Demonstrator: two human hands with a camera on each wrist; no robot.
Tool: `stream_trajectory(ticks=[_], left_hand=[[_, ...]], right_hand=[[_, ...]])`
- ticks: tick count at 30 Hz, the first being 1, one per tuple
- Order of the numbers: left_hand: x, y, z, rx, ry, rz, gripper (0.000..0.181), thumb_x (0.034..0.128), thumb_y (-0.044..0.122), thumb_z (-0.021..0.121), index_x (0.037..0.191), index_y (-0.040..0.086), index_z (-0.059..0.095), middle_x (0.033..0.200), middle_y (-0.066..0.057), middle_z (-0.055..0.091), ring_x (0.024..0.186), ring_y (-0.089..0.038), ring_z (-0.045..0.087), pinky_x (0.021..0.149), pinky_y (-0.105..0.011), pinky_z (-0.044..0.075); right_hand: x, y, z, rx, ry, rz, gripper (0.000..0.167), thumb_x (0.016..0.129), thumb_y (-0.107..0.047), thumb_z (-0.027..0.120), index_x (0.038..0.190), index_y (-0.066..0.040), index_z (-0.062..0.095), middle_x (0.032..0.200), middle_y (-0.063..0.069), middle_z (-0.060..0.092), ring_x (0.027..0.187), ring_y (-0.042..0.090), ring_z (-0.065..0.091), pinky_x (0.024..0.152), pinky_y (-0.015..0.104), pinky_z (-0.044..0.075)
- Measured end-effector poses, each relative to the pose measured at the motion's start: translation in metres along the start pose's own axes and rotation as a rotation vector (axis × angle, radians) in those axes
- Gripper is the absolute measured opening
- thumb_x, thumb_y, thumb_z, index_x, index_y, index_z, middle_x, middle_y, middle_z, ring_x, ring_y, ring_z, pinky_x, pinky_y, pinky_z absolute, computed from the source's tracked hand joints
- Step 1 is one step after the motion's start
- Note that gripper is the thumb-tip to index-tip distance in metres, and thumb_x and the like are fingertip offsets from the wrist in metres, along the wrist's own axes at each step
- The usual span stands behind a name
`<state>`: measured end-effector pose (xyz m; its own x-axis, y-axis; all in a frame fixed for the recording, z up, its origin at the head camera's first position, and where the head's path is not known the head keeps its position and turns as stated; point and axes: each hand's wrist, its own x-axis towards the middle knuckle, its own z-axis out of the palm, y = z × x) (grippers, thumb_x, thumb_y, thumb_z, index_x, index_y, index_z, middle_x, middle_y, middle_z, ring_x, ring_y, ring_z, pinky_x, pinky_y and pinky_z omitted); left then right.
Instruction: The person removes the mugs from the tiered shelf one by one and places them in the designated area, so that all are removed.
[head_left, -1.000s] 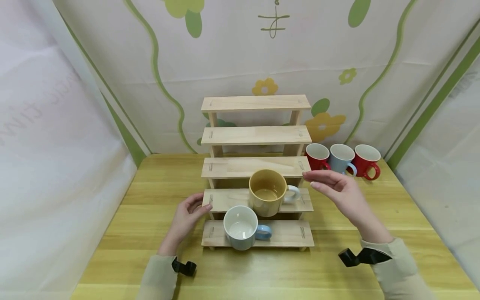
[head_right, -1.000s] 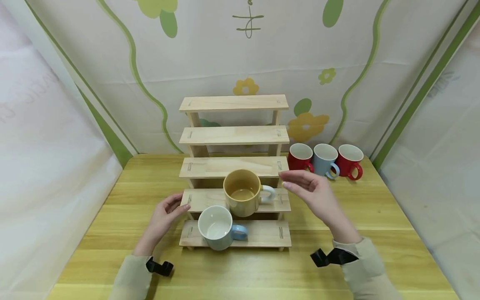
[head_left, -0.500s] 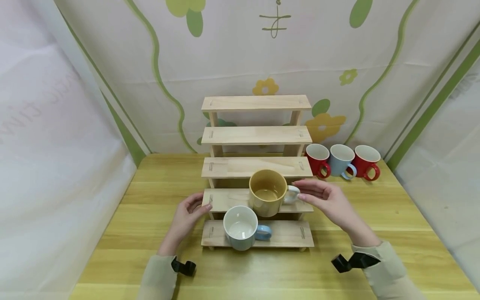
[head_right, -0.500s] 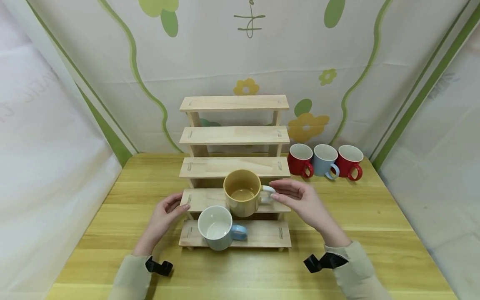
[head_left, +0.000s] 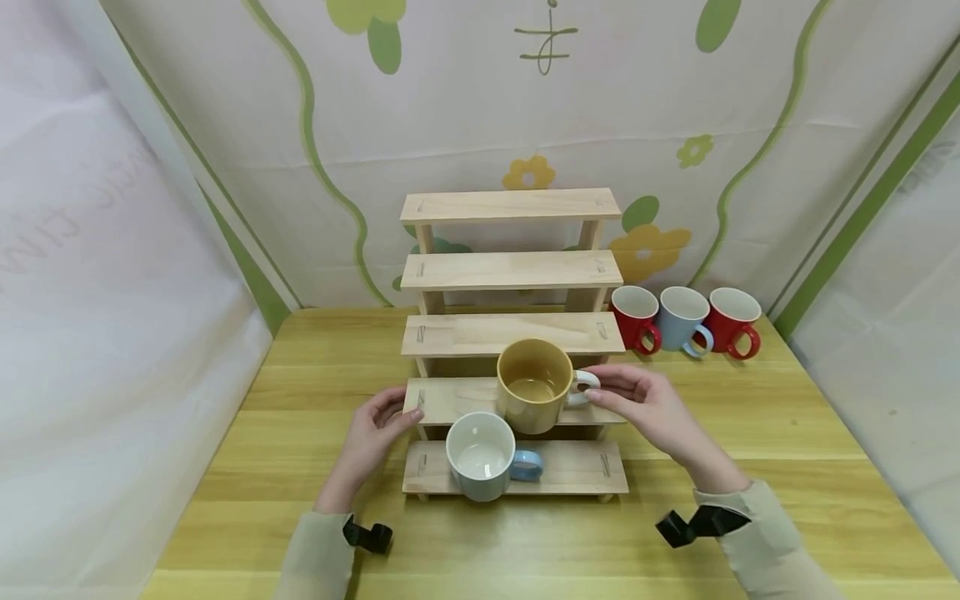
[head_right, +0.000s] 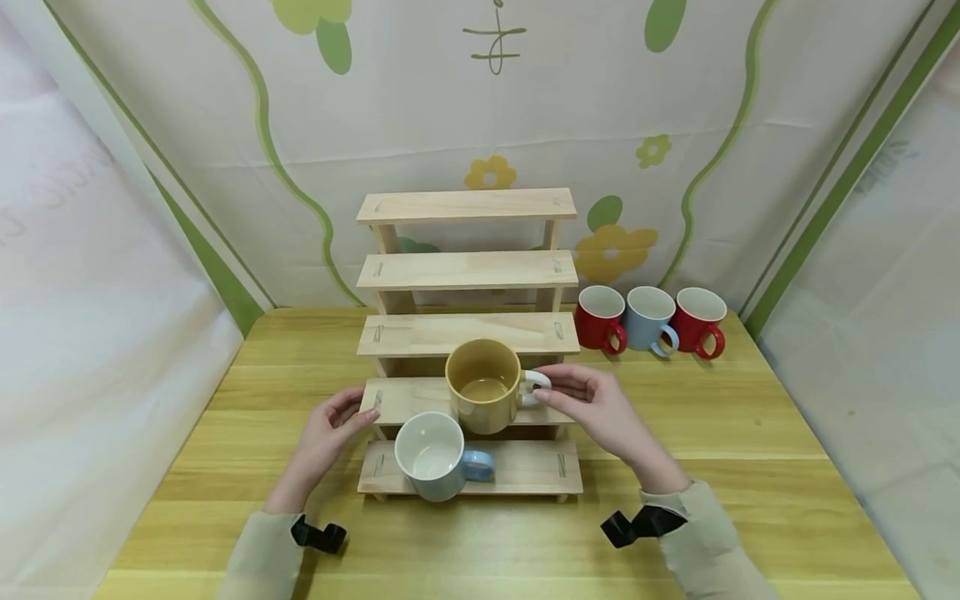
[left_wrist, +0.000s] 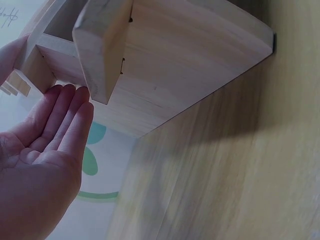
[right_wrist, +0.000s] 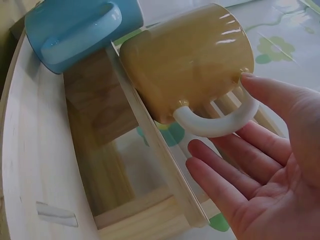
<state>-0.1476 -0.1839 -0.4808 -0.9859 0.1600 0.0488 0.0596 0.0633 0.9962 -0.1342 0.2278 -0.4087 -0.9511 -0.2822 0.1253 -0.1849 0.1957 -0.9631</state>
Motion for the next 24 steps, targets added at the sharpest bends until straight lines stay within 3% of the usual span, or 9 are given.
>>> stream_trajectory(ticks=[10,24], left_hand=[[-0.001,0.001,0.001,-0.01,0.009,-0.01,0.049,0.0949,0.009,0.074,0.136,-0.008,0.054,0.136,-0.024,0.056,0.127,-0.035,0.053,0.101,-0.025,0.05],[-0.001,0.0,0.001,0.001,0.009,0.003,0.049,0.0956,0.011,0.074,0.137,-0.007,0.054,0.135,-0.023,0.057,0.126,-0.033,0.054,0.1,-0.025,0.05]], right_hand=[[0.001,0.001,0.006,0.096,-0.061,0.002,0.028,0.098,-0.006,0.069,0.122,0.009,0.064,0.114,0.028,0.068,0.103,0.028,0.071,0.087,0.039,0.059],[0.004,-0.004,0.012,0.075,-0.007,0.009,0.027,0.104,-0.016,0.062,0.12,0.006,0.067,0.113,0.028,0.066,0.1,0.026,0.07,0.086,0.039,0.06]])
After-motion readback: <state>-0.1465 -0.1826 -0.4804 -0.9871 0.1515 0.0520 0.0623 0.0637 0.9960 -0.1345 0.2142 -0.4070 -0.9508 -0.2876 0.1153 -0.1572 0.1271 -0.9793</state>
